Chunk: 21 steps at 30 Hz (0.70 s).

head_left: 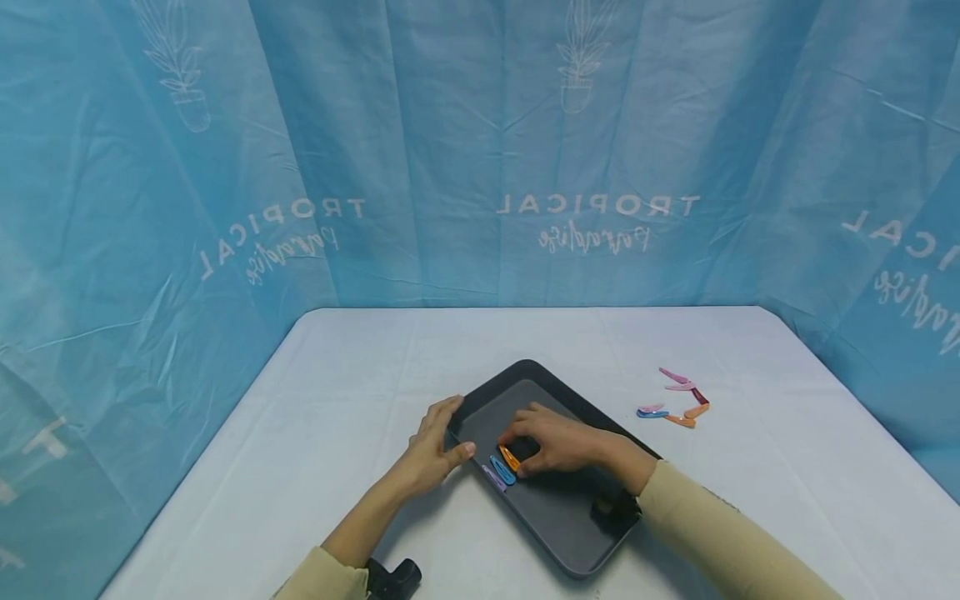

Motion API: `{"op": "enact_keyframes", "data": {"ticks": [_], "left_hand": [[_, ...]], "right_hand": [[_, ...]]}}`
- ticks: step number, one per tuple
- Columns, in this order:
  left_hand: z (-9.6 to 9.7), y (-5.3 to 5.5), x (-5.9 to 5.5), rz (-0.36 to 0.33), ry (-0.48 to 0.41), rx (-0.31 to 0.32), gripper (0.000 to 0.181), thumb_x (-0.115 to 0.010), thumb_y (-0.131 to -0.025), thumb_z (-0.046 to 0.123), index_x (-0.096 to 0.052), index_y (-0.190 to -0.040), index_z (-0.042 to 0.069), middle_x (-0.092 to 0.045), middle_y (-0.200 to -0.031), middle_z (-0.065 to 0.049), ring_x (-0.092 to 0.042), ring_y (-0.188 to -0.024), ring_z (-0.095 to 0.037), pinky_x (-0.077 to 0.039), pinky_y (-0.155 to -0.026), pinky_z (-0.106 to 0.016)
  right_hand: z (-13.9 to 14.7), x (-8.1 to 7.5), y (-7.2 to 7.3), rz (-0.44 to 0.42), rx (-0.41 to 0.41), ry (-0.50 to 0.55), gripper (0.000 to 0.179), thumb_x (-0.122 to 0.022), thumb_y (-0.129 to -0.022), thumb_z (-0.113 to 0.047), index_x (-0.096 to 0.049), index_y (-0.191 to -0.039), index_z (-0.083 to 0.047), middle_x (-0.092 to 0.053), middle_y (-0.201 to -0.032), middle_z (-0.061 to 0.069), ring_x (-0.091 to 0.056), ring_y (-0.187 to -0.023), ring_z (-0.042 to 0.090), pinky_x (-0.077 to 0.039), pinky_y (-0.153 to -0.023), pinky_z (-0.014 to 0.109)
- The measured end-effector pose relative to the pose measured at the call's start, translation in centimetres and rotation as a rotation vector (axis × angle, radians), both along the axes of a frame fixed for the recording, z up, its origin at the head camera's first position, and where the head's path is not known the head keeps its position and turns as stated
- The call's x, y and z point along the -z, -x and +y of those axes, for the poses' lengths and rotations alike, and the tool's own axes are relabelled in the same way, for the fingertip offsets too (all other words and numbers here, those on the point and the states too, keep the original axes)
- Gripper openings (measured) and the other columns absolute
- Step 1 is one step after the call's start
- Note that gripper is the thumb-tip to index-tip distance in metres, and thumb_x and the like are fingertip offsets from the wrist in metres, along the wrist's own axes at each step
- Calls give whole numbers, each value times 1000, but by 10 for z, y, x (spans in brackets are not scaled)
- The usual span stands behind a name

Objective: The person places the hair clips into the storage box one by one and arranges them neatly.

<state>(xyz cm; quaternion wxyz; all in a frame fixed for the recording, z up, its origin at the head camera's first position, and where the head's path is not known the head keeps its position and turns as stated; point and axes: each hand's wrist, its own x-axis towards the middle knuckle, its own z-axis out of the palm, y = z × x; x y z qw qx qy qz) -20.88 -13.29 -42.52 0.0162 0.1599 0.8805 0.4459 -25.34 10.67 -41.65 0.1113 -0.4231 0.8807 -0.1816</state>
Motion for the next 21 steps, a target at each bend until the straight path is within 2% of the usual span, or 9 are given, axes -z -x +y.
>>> {"op": "enact_keyframes", "data": {"ticks": [6,21], "left_hand": [[0,1,1,17,24,-4,69,-62,-91,22,-27,-148,5,-25,-152,-16,-20,-142,-41,-7,-103,-75],[0,0,1,17,18,0,68,-62,-91,22,-28,-147,5,-26,-151,-16,-21,-141,-42,-8,-103,-75]], "right_hand": [[0,2,0,25,0,-29,46,-72,-81,-35,-61,-124,-24,-55,-117,-8,-43,-108,11,-43,-91,35],[1,2,-2,34,-1,-37,45,-73,-81,-35,-61,-124,-26,-52,-116,-8,-38,-101,9,-40,-85,29]]}}
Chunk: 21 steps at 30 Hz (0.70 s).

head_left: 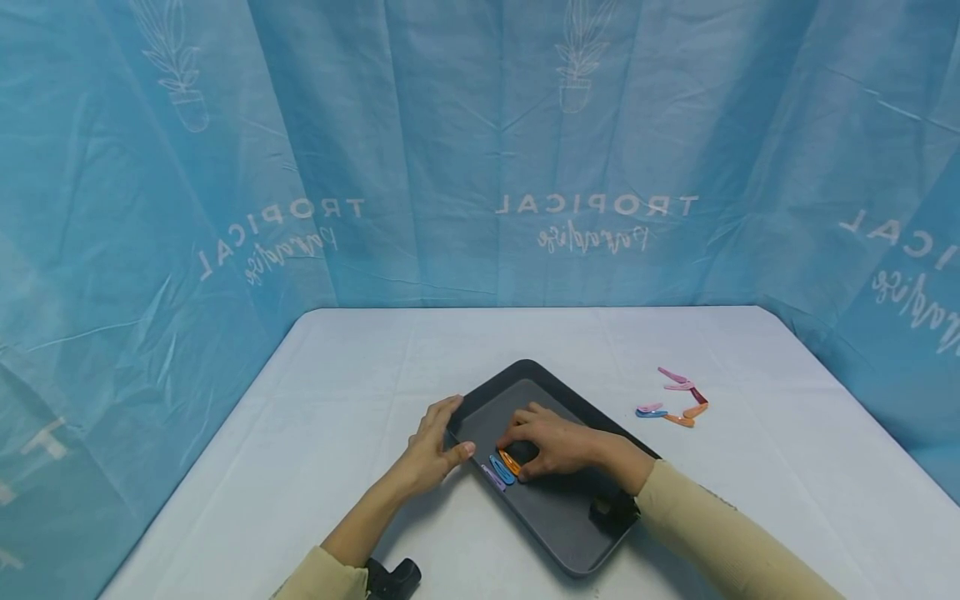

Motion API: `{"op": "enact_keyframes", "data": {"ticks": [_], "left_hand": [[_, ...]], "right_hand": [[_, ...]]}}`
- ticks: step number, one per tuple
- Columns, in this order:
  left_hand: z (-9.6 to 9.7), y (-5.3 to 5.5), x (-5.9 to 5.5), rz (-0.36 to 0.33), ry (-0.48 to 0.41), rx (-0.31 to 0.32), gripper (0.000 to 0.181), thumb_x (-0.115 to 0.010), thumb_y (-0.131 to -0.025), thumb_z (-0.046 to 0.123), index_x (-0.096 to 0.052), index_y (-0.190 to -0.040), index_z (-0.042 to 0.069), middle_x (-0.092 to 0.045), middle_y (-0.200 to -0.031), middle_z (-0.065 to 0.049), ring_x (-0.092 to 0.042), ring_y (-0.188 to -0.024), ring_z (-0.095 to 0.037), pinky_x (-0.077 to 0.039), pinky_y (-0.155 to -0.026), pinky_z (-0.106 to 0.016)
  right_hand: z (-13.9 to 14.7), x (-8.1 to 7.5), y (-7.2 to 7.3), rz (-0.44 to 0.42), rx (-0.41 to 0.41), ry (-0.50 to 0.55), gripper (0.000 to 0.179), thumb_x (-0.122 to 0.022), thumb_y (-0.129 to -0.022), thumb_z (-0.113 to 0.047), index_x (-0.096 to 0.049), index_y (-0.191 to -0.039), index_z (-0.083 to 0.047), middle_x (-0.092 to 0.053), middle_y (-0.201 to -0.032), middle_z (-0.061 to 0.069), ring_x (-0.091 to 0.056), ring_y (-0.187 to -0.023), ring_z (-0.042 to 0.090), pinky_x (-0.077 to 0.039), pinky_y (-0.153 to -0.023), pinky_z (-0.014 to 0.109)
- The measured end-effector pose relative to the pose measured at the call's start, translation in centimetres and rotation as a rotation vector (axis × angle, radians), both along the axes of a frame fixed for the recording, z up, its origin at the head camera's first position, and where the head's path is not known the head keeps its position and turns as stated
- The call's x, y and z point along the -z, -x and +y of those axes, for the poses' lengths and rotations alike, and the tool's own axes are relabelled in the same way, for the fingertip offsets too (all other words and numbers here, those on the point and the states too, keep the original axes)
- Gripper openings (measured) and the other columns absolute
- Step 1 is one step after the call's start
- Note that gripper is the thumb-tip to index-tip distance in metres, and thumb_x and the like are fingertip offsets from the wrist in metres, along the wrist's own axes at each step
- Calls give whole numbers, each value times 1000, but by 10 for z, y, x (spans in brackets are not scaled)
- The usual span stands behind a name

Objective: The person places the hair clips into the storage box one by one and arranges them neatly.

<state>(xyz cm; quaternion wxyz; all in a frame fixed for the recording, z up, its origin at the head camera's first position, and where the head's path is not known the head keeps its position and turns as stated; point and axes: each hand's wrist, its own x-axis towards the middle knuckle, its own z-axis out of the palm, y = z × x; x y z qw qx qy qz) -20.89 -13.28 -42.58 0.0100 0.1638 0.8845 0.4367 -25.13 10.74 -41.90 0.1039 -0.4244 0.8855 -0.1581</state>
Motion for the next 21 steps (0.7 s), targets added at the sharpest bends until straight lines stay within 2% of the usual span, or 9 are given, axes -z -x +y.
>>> {"op": "enact_keyframes", "data": {"ticks": [15,21], "left_hand": [[-1,0,1,4,-14,7,68,-62,-91,22,-28,-147,4,-26,-151,-16,-20,-141,-42,-6,-102,-77],[-1,1,1,5,-17,7,68,-62,-90,21,-28,-147,4,-26,-151,-16,-20,-141,-42,-6,-102,-76]], "right_hand": [[0,-1,0,-35,3,26,50,-74,-79,-37,-60,-125,-24,-53,-120,-7,-40,-108,10,-42,-92,35],[1,-5,1,-43,34,44,47,-72,-81,-35,-60,-125,-23,-55,-121,-7,-44,-115,13,-42,-97,39]]}}
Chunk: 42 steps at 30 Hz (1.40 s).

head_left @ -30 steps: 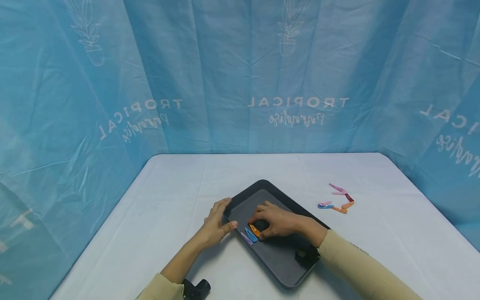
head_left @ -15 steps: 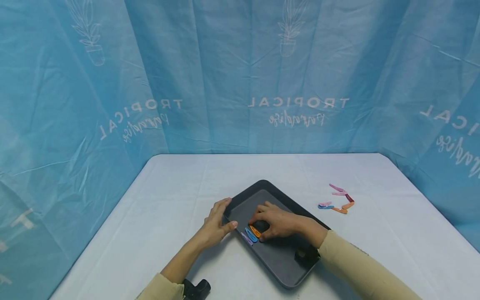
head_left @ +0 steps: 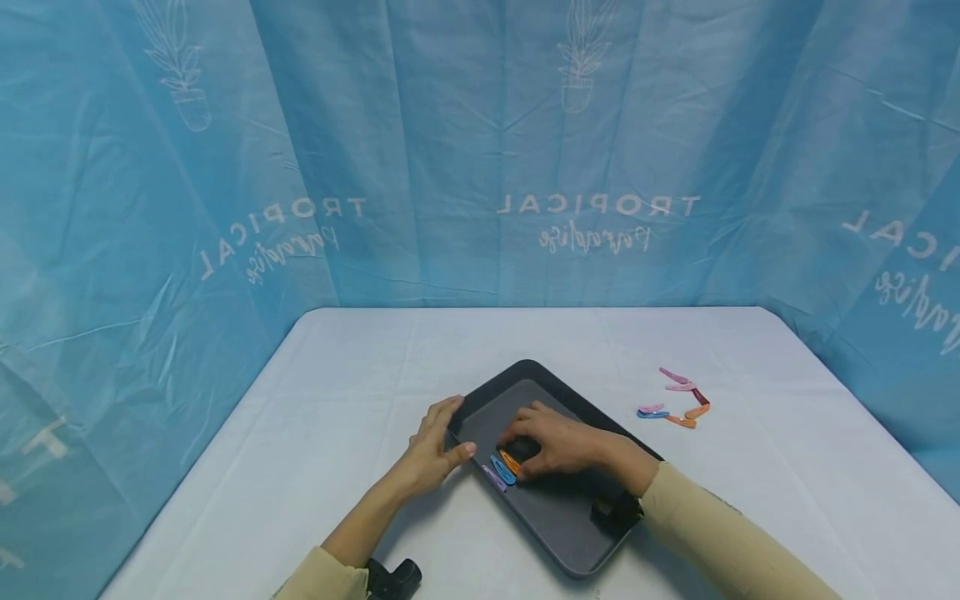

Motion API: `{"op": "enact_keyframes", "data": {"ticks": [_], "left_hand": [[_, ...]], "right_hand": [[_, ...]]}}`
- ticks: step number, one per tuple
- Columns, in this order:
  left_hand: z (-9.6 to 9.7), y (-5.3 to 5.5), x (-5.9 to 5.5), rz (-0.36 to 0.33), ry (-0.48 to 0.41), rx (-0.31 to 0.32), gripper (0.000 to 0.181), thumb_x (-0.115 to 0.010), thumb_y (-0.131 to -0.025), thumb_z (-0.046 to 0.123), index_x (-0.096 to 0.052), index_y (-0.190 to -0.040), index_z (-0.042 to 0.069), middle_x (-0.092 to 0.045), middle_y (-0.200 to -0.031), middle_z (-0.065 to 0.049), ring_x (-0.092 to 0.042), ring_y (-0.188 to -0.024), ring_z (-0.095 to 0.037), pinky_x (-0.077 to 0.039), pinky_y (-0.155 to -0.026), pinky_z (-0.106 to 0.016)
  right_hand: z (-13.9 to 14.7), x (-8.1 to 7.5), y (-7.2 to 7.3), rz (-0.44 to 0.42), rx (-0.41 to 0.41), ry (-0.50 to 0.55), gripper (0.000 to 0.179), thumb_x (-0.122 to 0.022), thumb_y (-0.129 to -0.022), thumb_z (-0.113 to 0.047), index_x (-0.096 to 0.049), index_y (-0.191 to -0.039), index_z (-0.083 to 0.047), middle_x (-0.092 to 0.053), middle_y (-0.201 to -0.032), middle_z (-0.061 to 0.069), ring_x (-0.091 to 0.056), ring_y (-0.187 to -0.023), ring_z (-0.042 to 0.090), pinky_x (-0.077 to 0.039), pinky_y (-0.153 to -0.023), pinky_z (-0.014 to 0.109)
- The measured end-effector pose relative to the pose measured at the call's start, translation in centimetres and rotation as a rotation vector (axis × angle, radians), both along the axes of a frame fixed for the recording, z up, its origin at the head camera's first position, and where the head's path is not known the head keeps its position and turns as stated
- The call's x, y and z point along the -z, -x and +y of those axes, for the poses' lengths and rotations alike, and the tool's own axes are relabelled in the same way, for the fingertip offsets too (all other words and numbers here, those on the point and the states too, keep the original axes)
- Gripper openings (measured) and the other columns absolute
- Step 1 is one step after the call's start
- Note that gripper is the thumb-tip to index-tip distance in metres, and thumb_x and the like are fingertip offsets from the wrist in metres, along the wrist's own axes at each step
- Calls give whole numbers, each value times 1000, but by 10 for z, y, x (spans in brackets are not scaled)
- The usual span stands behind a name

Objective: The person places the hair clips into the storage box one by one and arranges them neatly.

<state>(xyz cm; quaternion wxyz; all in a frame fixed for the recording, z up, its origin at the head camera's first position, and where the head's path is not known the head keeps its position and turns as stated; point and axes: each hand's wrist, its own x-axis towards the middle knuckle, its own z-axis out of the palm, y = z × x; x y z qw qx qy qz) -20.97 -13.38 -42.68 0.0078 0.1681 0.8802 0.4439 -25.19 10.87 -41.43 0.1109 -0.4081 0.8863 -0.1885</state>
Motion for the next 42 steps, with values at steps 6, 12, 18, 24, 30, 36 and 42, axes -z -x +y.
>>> {"op": "enact_keyframes", "data": {"ticks": [6,12,18,24,30,36,42], "left_hand": [[0,0,0,3,11,-5,70,-62,-90,23,-27,-147,5,-25,-151,-18,-20,-141,-43,-5,-101,-78],[0,-1,0,-3,1,-6,70,-63,-89,21,-27,-147,4,-25,-151,-17,-19,-141,-44,-3,-101,-77],[0,-1,1,3,2,-9,70,-63,-89,23,-28,-147,5,-26,-151,-17,-20,-141,-43,-4,-102,-77],[0,-1,1,2,5,-3,70,-62,-90,24,-27,-147,4,-26,-151,-17,-19,-141,-43,-5,-102,-77],[0,-1,1,1,10,-1,70,-61,-91,23,-26,-148,4,-25,-151,-17,-19,-141,-43,-4,-102,-77],[0,-1,1,5,4,-3,70,-62,-90,23,-27,-147,4,-26,-150,-18,-20,-141,-44,-5,-101,-77],[0,-1,1,-3,1,-9,70,-63,-90,21,-26,-148,5,-25,-151,-17,-19,-142,-42,-5,-103,-76]], "right_hand": [[6,-13,-2,33,60,52,46,-73,-81,-31,-62,-123,-16,-57,-117,-1,-46,-118,24,-40,-102,48],[18,-29,-1,79,106,110,48,-73,-82,-30,-61,-125,-13,-57,-118,0,-47,-108,19,-45,-89,41],[40,-40,1,144,182,153,50,-73,-82,-33,-60,-126,-15,-58,-119,1,-47,-107,20,-45,-87,41],[68,-47,-1,219,308,224,48,-74,-81,-31,-61,-123,-12,-60,-116,3,-48,-105,20,-45,-85,43],[97,-48,-2,249,436,264,48,-72,-82,-32,-60,-124,-10,-61,-115,9,-50,-108,27,-47,-83,46],[123,-44,-5,280,580,251,50,-71,-83,-31,-59,-124,-5,-59,-120,17,-49,-108,33,-47,-79,51],[147,-34,-9,288,710,242,53,-71,-83,-30,-58,-125,0,-57,-120,23,-47,-106,36,-48,-79,52]]}}
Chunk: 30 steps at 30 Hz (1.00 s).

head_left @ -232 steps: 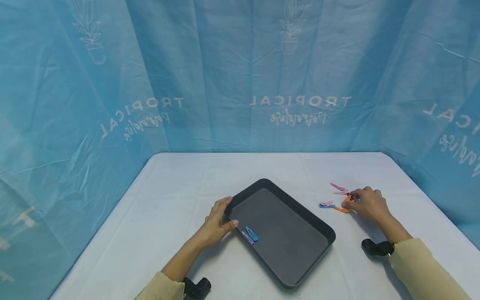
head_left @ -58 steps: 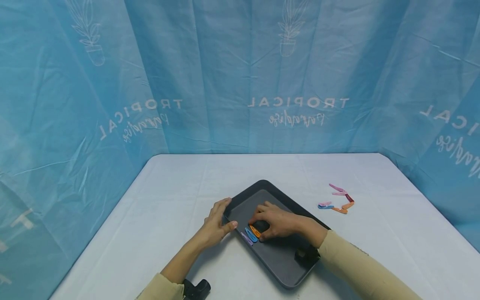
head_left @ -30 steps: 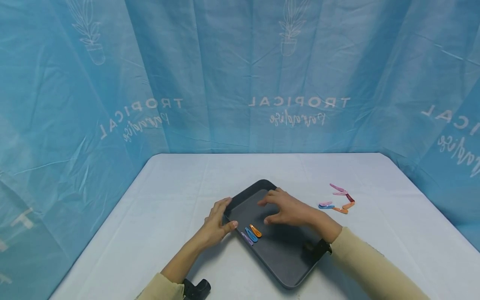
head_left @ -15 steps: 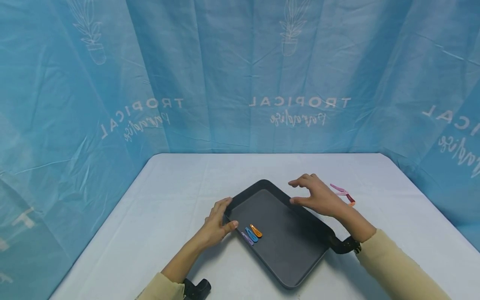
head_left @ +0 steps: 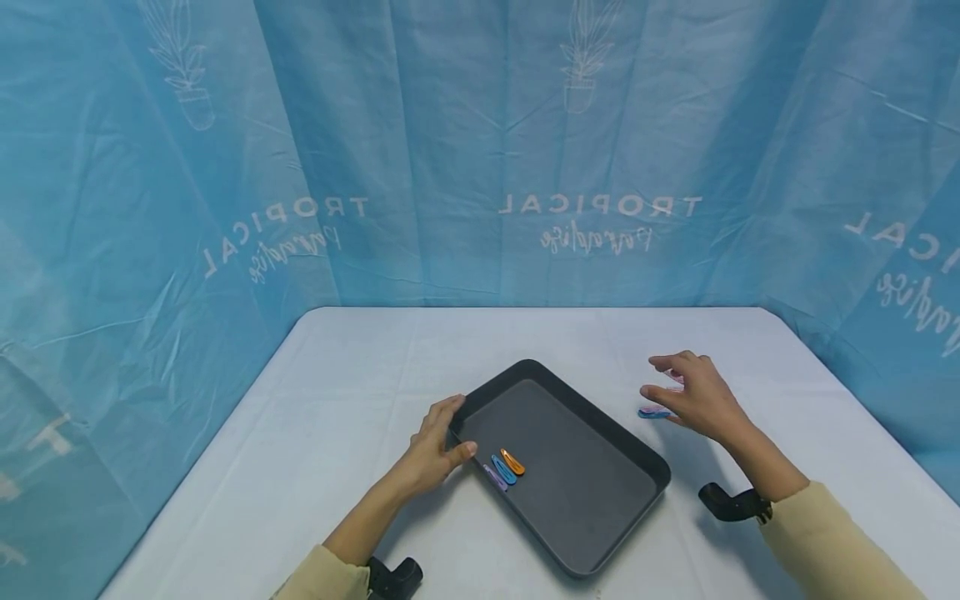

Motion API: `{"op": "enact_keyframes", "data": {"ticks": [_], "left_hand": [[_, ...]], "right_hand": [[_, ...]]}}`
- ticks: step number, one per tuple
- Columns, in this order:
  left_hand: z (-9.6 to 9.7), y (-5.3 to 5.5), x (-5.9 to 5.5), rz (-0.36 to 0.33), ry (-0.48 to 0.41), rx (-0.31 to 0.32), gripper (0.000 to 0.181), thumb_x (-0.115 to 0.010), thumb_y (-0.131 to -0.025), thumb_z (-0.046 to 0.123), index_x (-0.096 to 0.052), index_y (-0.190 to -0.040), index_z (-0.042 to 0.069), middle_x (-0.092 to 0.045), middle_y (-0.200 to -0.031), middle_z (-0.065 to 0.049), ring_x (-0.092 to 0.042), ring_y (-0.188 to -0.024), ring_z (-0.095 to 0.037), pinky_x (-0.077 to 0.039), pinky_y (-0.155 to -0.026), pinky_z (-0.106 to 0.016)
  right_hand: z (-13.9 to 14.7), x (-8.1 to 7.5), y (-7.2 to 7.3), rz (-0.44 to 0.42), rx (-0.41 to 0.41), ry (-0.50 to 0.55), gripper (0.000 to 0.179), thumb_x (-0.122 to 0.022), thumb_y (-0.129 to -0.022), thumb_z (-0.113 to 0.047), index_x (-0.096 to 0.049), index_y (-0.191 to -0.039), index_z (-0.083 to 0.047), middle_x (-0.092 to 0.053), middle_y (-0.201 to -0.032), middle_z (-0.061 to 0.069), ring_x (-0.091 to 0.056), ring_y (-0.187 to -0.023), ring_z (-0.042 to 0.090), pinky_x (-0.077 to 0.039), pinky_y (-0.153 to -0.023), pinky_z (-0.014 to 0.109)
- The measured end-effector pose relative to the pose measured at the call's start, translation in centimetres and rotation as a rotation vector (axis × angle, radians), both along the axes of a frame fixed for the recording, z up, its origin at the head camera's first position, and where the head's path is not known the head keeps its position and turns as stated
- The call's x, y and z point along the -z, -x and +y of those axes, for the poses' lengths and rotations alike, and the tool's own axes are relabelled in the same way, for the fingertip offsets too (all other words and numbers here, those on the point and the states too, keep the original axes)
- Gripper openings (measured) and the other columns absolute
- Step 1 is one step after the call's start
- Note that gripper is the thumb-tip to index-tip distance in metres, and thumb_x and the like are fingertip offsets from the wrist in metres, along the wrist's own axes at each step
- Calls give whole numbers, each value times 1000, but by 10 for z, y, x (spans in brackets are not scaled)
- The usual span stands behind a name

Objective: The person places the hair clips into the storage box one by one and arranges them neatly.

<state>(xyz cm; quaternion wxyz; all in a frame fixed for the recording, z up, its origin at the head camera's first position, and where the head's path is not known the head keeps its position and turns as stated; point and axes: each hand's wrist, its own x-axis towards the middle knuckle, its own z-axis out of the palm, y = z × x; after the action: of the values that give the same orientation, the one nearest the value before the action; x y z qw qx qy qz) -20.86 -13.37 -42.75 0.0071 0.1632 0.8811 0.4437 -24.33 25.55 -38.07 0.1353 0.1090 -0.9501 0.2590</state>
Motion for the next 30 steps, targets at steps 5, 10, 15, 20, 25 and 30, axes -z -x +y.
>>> {"op": "enact_keyframes", "data": {"ticks": [5,10,15,20,25,30], "left_hand": [[1,1,0,2,2,3,70,-62,-90,20,-26,-148,5,-25,-151,-17,-20,-142,-42,-5,-103,-76],[1,1,0,6,5,-1,70,-63,-90,19,-27,-148,5,-26,-151,-17,-21,-141,-41,-6,-103,-75],[1,0,0,8,6,1,70,-63,-89,18,-27,-148,4,-26,-150,-18,-22,-140,-42,-8,-102,-75],[1,0,0,3,5,-4,70,-63,-89,18,-27,-148,5,-26,-151,-17,-21,-141,-41,-8,-103,-75],[0,0,0,5,11,-4,69,-62,-90,20,-27,-148,5,-26,-152,-16,-21,-142,-41,-7,-103,-75],[0,0,-1,-4,4,2,69,-62,-90,20,-27,-148,5,-25,-152,-16,-20,-142,-41,-6,-103,-75]], "right_hand": [[18,12,-2,17,93,-3,56,-72,-82,-33,-57,-124,2,-57,-116,27,-46,-99,38,-43,-71,44],[34,25,0,-10,179,-19,56,-70,-83,-31,-55,-124,4,-54,-117,30,-43,-99,39,-40,-68,41],[41,34,2,-50,254,-41,59,-70,-83,-31,-53,-124,6,-52,-116,31,-41,-99,42,-41,-71,48],[48,40,2,-94,291,-51,63,-70,-83,-36,-51,-125,8,-53,-114,32,-41,-97,43,-41,-70,48],[54,43,1,-134,296,-50,66,-69,-82,-39,-52,-123,11,-53,-112,35,-42,-97,46,-40,-69,47],[59,48,0,-215,312,-52,71,-70,-80,-42,-51,-123,11,-50,-115,37,-39,-100,49,-39,-71,50]]}}
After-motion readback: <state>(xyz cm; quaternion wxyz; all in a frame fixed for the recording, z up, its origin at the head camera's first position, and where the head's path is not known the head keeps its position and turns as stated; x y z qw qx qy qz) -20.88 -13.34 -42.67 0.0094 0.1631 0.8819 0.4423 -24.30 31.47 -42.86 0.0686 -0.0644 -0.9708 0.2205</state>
